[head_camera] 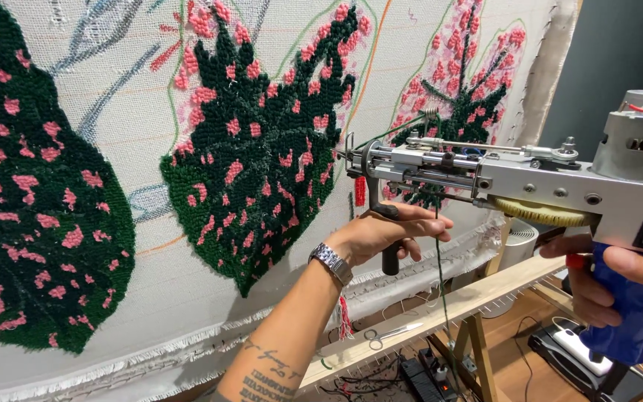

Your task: Using a tufting gun and yarn to create a leaf pattern on a rug canvas.

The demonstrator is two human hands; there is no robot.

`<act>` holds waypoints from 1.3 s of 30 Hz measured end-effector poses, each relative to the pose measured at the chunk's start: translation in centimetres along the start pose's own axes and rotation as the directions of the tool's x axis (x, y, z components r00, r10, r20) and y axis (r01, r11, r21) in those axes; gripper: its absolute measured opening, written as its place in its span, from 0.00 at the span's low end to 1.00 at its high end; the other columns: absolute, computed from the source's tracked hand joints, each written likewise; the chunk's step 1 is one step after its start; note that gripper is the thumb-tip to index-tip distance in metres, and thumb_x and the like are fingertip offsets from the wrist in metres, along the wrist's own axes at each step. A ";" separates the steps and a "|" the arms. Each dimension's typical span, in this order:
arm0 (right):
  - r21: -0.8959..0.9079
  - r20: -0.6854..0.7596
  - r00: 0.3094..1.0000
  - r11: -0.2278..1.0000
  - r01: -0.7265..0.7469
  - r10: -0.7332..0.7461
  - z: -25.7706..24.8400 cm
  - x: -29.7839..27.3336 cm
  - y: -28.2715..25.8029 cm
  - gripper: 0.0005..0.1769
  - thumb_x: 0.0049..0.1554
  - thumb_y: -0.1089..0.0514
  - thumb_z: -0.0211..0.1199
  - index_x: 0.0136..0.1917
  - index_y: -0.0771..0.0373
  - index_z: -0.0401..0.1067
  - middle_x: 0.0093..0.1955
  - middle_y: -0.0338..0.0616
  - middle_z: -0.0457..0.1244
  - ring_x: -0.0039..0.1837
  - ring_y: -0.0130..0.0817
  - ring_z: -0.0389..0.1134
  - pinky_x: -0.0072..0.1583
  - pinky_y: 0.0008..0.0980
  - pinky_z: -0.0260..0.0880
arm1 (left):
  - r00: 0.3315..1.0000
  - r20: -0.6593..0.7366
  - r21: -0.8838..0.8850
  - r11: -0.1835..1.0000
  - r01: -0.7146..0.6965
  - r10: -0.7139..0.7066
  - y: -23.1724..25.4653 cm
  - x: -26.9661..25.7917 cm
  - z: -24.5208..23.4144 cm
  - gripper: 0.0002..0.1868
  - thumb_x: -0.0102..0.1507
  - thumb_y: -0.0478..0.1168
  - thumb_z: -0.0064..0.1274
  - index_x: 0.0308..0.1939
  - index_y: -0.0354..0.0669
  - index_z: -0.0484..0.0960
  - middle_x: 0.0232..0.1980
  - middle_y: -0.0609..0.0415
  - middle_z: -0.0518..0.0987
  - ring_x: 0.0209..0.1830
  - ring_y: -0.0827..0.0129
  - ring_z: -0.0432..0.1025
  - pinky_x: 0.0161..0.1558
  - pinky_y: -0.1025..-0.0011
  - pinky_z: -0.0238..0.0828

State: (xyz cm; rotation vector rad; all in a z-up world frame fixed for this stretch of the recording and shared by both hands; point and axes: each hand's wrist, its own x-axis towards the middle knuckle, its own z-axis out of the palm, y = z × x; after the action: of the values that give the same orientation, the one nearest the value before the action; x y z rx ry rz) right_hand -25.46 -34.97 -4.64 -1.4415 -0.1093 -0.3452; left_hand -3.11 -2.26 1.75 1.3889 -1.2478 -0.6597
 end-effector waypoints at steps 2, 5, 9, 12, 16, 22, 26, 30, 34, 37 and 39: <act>0.008 -0.008 1.000 1.000 -0.003 0.003 -0.9 0.3 0.5 0.38 0.62 0.43 0.57 0.68 0.81 0.62 0.29 0.46 0.51 0.27 0.37 0.54 0.34 0.41 0.58 | 0.999 0.008 -0.047 0.998 -0.038 0.039 -0.1 -0.1 0.1 0.20 0.66 0.47 0.58 0.59 0.43 0.84 0.58 0.54 0.84 0.46 0.75 0.77 0.33 0.78 0.69; 0.000 -0.035 0.999 1.000 -0.011 0.011 -1.0 0.4 0.5 0.34 0.62 0.44 0.56 0.63 0.80 0.63 0.28 0.47 0.52 0.26 0.37 0.54 0.33 0.42 0.57 | 0.993 0.044 -0.140 0.985 -0.105 0.112 -0.9 0.0 -0.3 0.18 0.67 0.46 0.58 0.57 0.42 0.83 0.62 0.55 0.82 0.60 0.75 0.78 0.37 0.75 0.73; -0.030 -0.023 0.999 0.999 -0.044 0.044 -1.1 0.3 0.1 0.35 0.62 0.42 0.56 0.67 0.77 0.67 0.28 0.46 0.52 0.26 0.36 0.55 0.33 0.41 0.59 | 0.996 0.044 -0.141 0.987 -0.072 0.079 -1.1 0.3 0.0 0.19 0.68 0.46 0.57 0.60 0.40 0.83 0.61 0.49 0.82 0.55 0.77 0.78 0.37 0.77 0.72; -0.021 0.007 1.000 1.000 -0.001 0.001 -1.6 0.4 0.4 0.35 0.65 0.43 0.57 0.64 0.82 0.62 0.29 0.47 0.53 0.26 0.37 0.55 0.33 0.43 0.60 | 1.000 0.000 -0.111 0.994 -0.020 0.020 -1.0 0.5 0.1 0.20 0.68 0.48 0.57 0.60 0.42 0.83 0.56 0.46 0.84 0.33 0.75 0.75 0.30 0.78 0.68; -0.063 -0.030 0.999 0.998 -0.015 0.013 1.0 0.1 -1.1 0.40 0.60 0.42 0.56 0.73 0.76 0.65 0.27 0.45 0.52 0.25 0.34 0.53 0.30 0.38 0.55 | 0.997 0.054 -0.158 0.986 -0.049 0.058 -1.4 0.6 -0.2 0.22 0.67 0.48 0.56 0.62 0.46 0.82 0.58 0.50 0.84 0.32 0.80 0.74 0.32 0.81 0.67; 0.002 -0.002 1.000 1.000 0.020 -0.020 1.6 0.2 -0.8 0.40 0.62 0.42 0.56 0.74 0.78 0.65 0.27 0.44 0.52 0.26 0.34 0.54 0.32 0.37 0.57 | 0.992 -0.081 -0.109 0.990 0.084 -0.093 0.0 0.3 0.4 0.21 0.68 0.54 0.52 0.58 0.46 0.83 0.53 0.53 0.85 0.28 0.78 0.73 0.28 0.80 0.63; 0.050 0.001 1.000 0.999 0.021 -0.021 3.0 0.3 -1.3 0.38 0.64 0.42 0.56 0.73 0.78 0.65 0.29 0.44 0.52 0.27 0.35 0.54 0.33 0.38 0.58 | 0.996 -0.072 -0.042 0.997 0.058 -0.061 -0.8 0.7 -0.7 0.20 0.68 0.53 0.53 0.55 0.45 0.85 0.52 0.57 0.85 0.30 0.79 0.73 0.30 0.80 0.63; 0.042 -0.038 0.999 0.999 0.016 -0.014 5.2 0.2 -2.2 0.37 0.62 0.43 0.57 0.71 0.77 0.66 0.30 0.45 0.52 0.28 0.34 0.53 0.33 0.36 0.55 | 0.993 -0.093 -0.053 0.996 0.072 -0.076 -1.6 1.1 -1.5 0.16 0.67 0.49 0.56 0.51 0.43 0.87 0.50 0.57 0.86 0.32 0.79 0.73 0.31 0.80 0.65; 0.015 -0.062 0.997 0.999 0.047 -0.046 6.4 0.1 -2.8 0.35 0.63 0.45 0.57 0.69 0.78 0.67 0.30 0.46 0.53 0.27 0.34 0.53 0.32 0.36 0.56 | 0.994 -0.086 -0.084 0.995 0.056 -0.063 -1.9 1.1 -1.8 0.15 0.66 0.49 0.57 0.48 0.42 0.88 0.49 0.57 0.86 0.32 0.79 0.72 0.31 0.80 0.65; -0.023 -0.076 0.996 0.998 0.054 -0.056 7.0 0.2 -3.2 0.33 0.63 0.47 0.58 0.68 0.79 0.68 0.29 0.47 0.52 0.27 0.35 0.53 0.31 0.37 0.56 | 0.989 -0.116 -0.078 0.994 0.080 -0.089 -1.3 0.8 -1.6 0.16 0.65 0.49 0.60 0.47 0.42 0.88 0.47 0.58 0.86 0.31 0.79 0.73 0.29 0.80 0.65; -0.016 -0.067 0.996 0.998 0.063 -0.064 7.5 0.2 -3.3 0.33 0.63 0.47 0.58 0.68 0.80 0.68 0.29 0.48 0.53 0.27 0.35 0.53 0.32 0.37 0.56 | 0.984 -0.142 -0.062 0.993 0.098 -0.106 -1.2 0.8 -1.6 0.18 0.65 0.51 0.62 0.47 0.40 0.88 0.44 0.56 0.85 0.30 0.79 0.73 0.29 0.80 0.64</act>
State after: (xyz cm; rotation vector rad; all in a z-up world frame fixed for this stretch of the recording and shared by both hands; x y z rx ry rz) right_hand -25.27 -27.93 -0.43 -1.4408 -0.0983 -0.4478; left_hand -1.09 -2.63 1.22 1.4360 -1.0422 -0.6469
